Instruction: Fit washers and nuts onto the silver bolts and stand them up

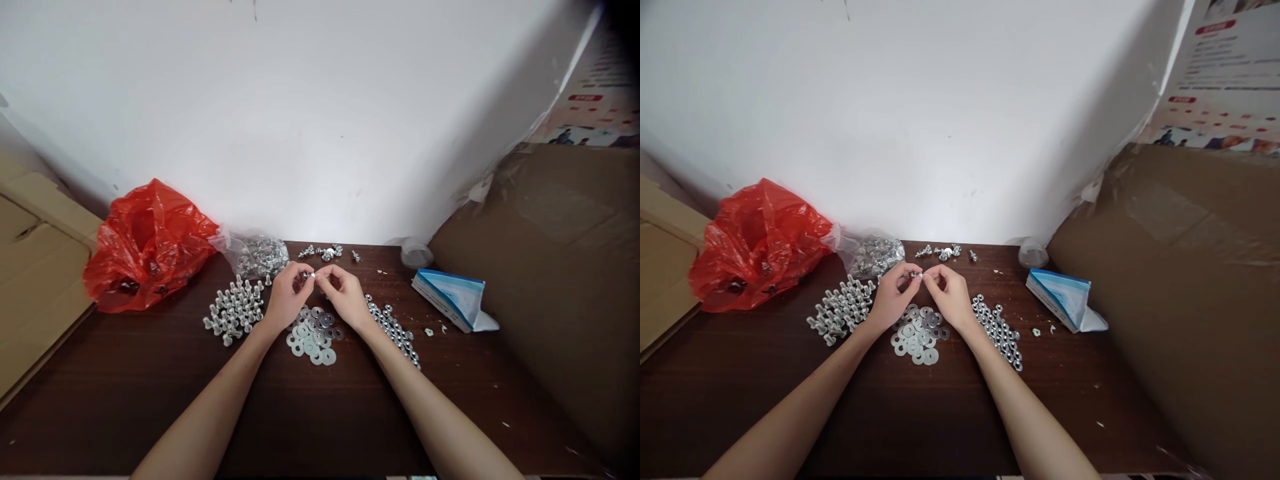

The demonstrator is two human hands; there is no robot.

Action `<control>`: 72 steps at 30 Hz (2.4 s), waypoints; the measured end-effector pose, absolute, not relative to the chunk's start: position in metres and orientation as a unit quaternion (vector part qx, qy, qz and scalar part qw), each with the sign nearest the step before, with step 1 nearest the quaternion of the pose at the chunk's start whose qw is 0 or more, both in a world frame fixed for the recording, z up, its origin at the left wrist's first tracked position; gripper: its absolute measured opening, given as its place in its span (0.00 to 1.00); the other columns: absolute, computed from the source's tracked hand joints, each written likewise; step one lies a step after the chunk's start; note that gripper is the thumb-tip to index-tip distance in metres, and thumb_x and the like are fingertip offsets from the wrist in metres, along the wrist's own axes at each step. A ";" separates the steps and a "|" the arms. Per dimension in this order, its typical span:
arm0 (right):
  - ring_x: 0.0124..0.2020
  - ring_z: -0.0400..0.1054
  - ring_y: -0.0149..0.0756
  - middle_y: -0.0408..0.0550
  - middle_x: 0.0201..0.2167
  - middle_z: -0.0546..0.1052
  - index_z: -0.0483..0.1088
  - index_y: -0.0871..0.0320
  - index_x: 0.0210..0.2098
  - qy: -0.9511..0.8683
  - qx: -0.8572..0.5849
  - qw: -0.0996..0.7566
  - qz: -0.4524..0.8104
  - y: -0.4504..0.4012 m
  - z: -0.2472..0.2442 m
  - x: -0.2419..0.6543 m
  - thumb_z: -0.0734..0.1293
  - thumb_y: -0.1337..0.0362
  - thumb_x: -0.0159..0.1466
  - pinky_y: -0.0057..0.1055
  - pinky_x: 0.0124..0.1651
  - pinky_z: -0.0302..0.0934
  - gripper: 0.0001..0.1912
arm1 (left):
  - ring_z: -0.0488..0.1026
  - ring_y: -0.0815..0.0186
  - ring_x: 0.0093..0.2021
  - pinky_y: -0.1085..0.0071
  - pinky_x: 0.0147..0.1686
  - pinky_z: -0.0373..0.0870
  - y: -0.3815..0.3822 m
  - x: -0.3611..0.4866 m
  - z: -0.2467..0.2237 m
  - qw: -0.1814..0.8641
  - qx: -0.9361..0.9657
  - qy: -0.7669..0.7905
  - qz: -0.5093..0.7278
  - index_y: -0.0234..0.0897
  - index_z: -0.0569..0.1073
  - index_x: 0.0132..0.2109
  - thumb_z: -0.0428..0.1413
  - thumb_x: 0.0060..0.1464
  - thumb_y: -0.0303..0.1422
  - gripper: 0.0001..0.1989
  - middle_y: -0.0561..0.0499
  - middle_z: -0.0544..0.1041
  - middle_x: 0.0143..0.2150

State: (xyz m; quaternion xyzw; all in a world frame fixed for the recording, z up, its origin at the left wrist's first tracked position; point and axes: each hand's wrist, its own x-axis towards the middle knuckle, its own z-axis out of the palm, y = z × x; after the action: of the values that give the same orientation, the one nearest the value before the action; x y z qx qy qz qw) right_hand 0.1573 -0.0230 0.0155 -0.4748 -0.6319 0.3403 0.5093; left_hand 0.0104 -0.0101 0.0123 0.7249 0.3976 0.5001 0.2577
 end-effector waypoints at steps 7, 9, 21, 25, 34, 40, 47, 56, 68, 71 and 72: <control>0.26 0.62 0.31 0.44 0.26 0.72 0.71 0.58 0.31 -0.604 -0.455 0.528 0.388 -0.021 0.014 0.156 0.66 0.54 0.58 0.28 0.30 0.58 0.13 | 0.68 0.70 0.32 0.76 0.26 0.64 -0.013 0.010 0.016 0.284 0.736 0.366 0.493 0.36 0.69 0.42 0.53 0.53 0.27 0.09 0.49 0.70 0.39; 0.25 0.61 0.31 0.43 0.25 0.71 0.70 0.58 0.31 -0.592 -0.449 0.536 0.400 -0.019 0.012 0.156 0.67 0.53 0.58 0.28 0.29 0.57 0.14 | 0.68 0.69 0.33 0.76 0.26 0.64 -0.014 0.011 0.018 0.299 0.739 0.361 0.483 0.36 0.69 0.42 0.52 0.54 0.29 0.07 0.48 0.71 0.40; 0.21 0.55 0.27 0.38 0.19 0.64 0.70 0.58 0.30 -0.561 -0.429 0.569 0.422 -0.023 0.017 0.153 0.68 0.53 0.58 0.27 0.25 0.51 0.13 | 0.67 0.69 0.34 0.75 0.29 0.66 -0.013 0.009 0.016 0.317 0.705 0.384 0.505 0.37 0.67 0.44 0.51 0.56 0.32 0.08 0.48 0.70 0.41; 0.21 0.57 0.28 0.39 0.19 0.66 0.70 0.58 0.29 -0.553 -0.438 0.567 0.425 -0.023 0.017 0.152 0.68 0.52 0.57 0.27 0.25 0.54 0.14 | 0.66 0.71 0.31 0.76 0.26 0.63 -0.012 0.011 0.014 0.301 0.718 0.375 0.504 0.37 0.67 0.42 0.52 0.54 0.28 0.07 0.50 0.70 0.38; 0.21 0.59 0.27 0.39 0.20 0.67 0.69 0.58 0.29 -0.541 -0.419 0.574 0.450 -0.022 0.016 0.152 0.69 0.53 0.56 0.27 0.26 0.55 0.14 | 0.70 0.66 0.39 0.73 0.32 0.68 -0.012 0.011 0.016 0.329 0.702 0.398 0.490 0.37 0.68 0.45 0.47 0.61 0.35 0.10 0.48 0.72 0.42; 0.23 0.64 0.29 0.42 0.24 0.71 0.69 0.59 0.29 -0.532 -0.403 0.579 0.468 -0.023 0.017 0.150 0.70 0.53 0.56 0.28 0.28 0.61 0.14 | 0.70 0.67 0.35 0.71 0.33 0.66 -0.011 0.010 0.015 0.309 0.709 0.408 0.485 0.35 0.70 0.39 0.42 0.64 0.38 0.15 0.48 0.72 0.37; 0.25 0.68 0.30 0.44 0.25 0.74 0.70 0.59 0.31 -0.527 -0.392 0.582 0.480 -0.022 0.015 0.149 0.71 0.53 0.55 0.31 0.32 0.66 0.15 | 0.70 0.67 0.36 0.71 0.35 0.66 -0.012 0.009 0.016 0.298 0.705 0.389 0.513 0.36 0.69 0.42 0.42 0.63 0.41 0.15 0.48 0.72 0.39; 0.24 0.71 0.31 0.44 0.24 0.75 0.71 0.59 0.31 -0.498 -0.395 0.577 0.513 -0.022 0.015 0.149 0.73 0.53 0.52 0.33 0.32 0.70 0.16 | 0.70 0.66 0.36 0.72 0.33 0.66 -0.011 0.009 0.015 0.288 0.723 0.406 0.480 0.36 0.71 0.40 0.45 0.62 0.37 0.13 0.48 0.72 0.38; 0.25 0.65 0.32 0.42 0.23 0.70 0.65 0.56 0.32 -0.648 -0.484 0.494 0.317 -0.026 0.015 0.155 0.61 0.53 0.64 0.29 0.30 0.59 0.13 | 0.70 0.64 0.41 0.69 0.38 0.67 -0.011 0.009 0.012 0.242 0.763 0.394 0.451 0.38 0.71 0.43 0.49 0.59 0.30 0.08 0.49 0.73 0.40; 0.25 0.61 0.33 0.41 0.22 0.66 0.61 0.55 0.27 -0.706 -0.505 0.449 0.212 -0.028 0.016 0.156 0.55 0.56 0.68 0.29 0.30 0.53 0.16 | 0.70 0.64 0.41 0.68 0.40 0.67 -0.013 0.009 0.013 0.236 0.777 0.382 0.441 0.39 0.71 0.44 0.48 0.60 0.30 0.08 0.49 0.72 0.40; 0.25 0.60 0.33 0.41 0.22 0.65 0.58 0.55 0.25 -0.717 -0.505 0.441 0.192 -0.028 0.015 0.156 0.54 0.57 0.69 0.29 0.30 0.52 0.17 | 0.69 0.64 0.40 0.68 0.40 0.67 -0.014 0.009 0.014 0.235 0.780 0.380 0.439 0.39 0.71 0.44 0.48 0.60 0.30 0.08 0.49 0.72 0.40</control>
State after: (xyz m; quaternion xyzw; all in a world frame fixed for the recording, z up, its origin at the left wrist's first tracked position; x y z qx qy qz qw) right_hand 0.1563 -0.0280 0.0154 -0.5054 -0.7167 0.1917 0.4406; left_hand 0.0086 -0.0138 0.0137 0.7797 0.3797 0.4389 0.2349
